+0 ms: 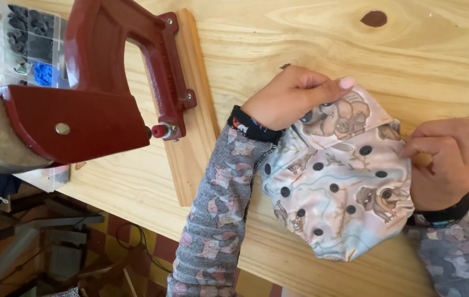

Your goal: The person attaches black snap fasteners to a patterned cloth diaper using a red manual press. They position the diaper under the press, insert the fastener components, and operate the lever to secure them. The person also uses a small yellow tool to adjust the fabric and a screwdriver to assist with the fastener placement.

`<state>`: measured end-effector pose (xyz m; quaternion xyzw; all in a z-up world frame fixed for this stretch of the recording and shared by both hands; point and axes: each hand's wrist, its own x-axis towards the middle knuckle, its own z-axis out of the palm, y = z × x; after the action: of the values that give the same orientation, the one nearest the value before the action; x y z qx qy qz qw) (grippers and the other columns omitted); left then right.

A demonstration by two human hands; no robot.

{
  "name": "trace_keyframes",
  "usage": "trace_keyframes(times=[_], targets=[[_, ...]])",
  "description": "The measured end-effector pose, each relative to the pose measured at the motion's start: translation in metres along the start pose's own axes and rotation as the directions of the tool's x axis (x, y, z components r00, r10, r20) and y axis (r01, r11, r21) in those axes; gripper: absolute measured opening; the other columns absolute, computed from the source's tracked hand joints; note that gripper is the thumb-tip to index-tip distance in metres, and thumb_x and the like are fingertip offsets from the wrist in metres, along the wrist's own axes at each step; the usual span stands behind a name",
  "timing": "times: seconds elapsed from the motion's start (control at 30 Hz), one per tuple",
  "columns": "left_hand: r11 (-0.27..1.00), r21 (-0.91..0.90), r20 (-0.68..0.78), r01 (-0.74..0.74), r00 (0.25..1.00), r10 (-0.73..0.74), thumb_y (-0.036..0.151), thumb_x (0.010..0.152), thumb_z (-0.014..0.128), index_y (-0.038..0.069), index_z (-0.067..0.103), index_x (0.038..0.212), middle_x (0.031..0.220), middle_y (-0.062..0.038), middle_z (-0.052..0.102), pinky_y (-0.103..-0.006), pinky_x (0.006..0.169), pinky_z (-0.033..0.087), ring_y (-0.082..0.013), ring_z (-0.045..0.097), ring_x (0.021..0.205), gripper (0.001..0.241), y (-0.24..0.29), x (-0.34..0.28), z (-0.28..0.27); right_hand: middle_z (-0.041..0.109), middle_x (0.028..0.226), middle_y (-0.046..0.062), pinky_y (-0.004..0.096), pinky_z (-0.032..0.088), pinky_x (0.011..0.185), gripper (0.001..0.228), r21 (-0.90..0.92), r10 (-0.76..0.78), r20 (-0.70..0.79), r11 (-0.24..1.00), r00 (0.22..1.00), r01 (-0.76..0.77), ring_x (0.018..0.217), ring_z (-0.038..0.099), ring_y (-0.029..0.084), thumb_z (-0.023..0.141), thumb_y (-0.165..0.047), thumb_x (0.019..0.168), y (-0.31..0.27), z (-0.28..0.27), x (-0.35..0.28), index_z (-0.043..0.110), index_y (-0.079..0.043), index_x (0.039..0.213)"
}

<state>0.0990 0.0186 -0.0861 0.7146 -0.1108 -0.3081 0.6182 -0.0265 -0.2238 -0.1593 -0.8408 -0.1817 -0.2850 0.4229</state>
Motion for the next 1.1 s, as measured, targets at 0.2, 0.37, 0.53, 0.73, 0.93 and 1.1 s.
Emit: trace_keyframes(times=[0.2, 0.37, 0.53, 0.73, 0.93, 1.1], targets=[[0.972, -0.231, 0.144, -0.031, 0.987, 0.066, 0.043, 0.088, 0.072, 0.007, 0.075, 0.087, 0.079, 0.009, 0.068, -0.0162, 0.060, 0.045, 0.0007, 0.057, 0.071, 0.037, -0.017, -0.003, -0.008, 0.058, 0.097, 0.032, 0.044, 0.042, 0.077, 0.037, -0.008, 0.041, 0.026, 0.999, 0.999, -0.041, 0.081, 0.053, 0.038, 0.061, 0.039, 0.106, -0.001, -0.002, 0.001, 0.059, 0.010, 0.084], [0.990, 0.141, -0.029, -0.029, 0.999, 0.034, 0.044, 0.089, 0.068, 0.019, 0.047, 0.063, 0.057, 0.011, 0.037, -0.0246, 0.051, 0.022, -0.0044, 0.030, 0.054, 0.042, -0.011, -0.005, -0.002, 0.060, 0.099, 0.029, 0.044, 0.043, 0.079, 0.034, -0.008, 0.079, 0.029, 0.997, 0.996, -0.079, 0.083, 0.054, 0.037, 0.070, 0.032, 0.104, 0.004, -0.002, -0.005, 0.060, 0.006, 0.085], [0.940, 0.337, -0.149, 0.061, 0.989, -0.010, 0.045, 0.090, 0.068, 0.020, 0.053, 0.066, 0.057, 0.009, 0.043, -0.0282, 0.055, 0.032, -0.0083, 0.039, 0.056, 0.038, -0.005, -0.008, 0.006, 0.059, 0.099, 0.029, 0.042, 0.042, 0.080, 0.034, -0.019, 0.112, 0.038, 0.994, 0.993, -0.112, 0.084, 0.055, 0.036, 0.073, 0.033, 0.104, 0.000, -0.003, -0.004, 0.062, 0.007, 0.086], [0.832, 0.541, -0.287, 0.121, 0.957, 0.047, 0.055, 0.088, 0.060, 0.020, 0.057, 0.071, 0.058, 0.001, 0.055, -0.0394, 0.058, 0.040, -0.0230, 0.055, 0.058, 0.039, 0.005, -0.018, 0.023, 0.061, 0.113, 0.023, 0.037, 0.045, 0.094, 0.017, -0.036, 0.199, 0.276, 0.980, 0.940, -0.197, 0.100, 0.060, 0.031, 0.071, 0.018, 0.106, -0.016, -0.024, 0.029, 0.067, 0.003, 0.099], [0.663, 0.747, -0.333, 0.048, 0.890, 0.311, 0.042, 0.086, 0.073, 0.010, 0.071, 0.098, 0.059, -0.008, 0.064, -0.0467, 0.051, 0.048, -0.0298, 0.062, 0.052, 0.034, 0.033, -0.051, 0.062, 0.064, 0.139, 0.028, 0.046, 0.045, 0.122, 0.021, -0.059, 0.279, 0.390, 0.959, 0.878, -0.278, 0.132, 0.060, 0.038, 0.061, 0.010, 0.109, -0.055, -0.042, 0.074, 0.065, 0.012, 0.129], [0.738, 0.675, -0.277, -0.022, 0.919, 0.281, 0.021, 0.092, 0.067, 0.009, 0.067, 0.118, 0.076, -0.019, 0.070, -0.0546, 0.069, 0.045, -0.0446, 0.063, 0.072, 0.028, 0.043, -0.078, 0.067, 0.067, 0.134, 0.025, 0.045, 0.047, 0.111, 0.036, 0.025, -0.023, 0.469, 1.000, 0.883, 0.013, 0.126, 0.064, 0.037, 0.079, -0.001, 0.094, -0.050, -0.020, 0.092, 0.068, 0.007, 0.128]])
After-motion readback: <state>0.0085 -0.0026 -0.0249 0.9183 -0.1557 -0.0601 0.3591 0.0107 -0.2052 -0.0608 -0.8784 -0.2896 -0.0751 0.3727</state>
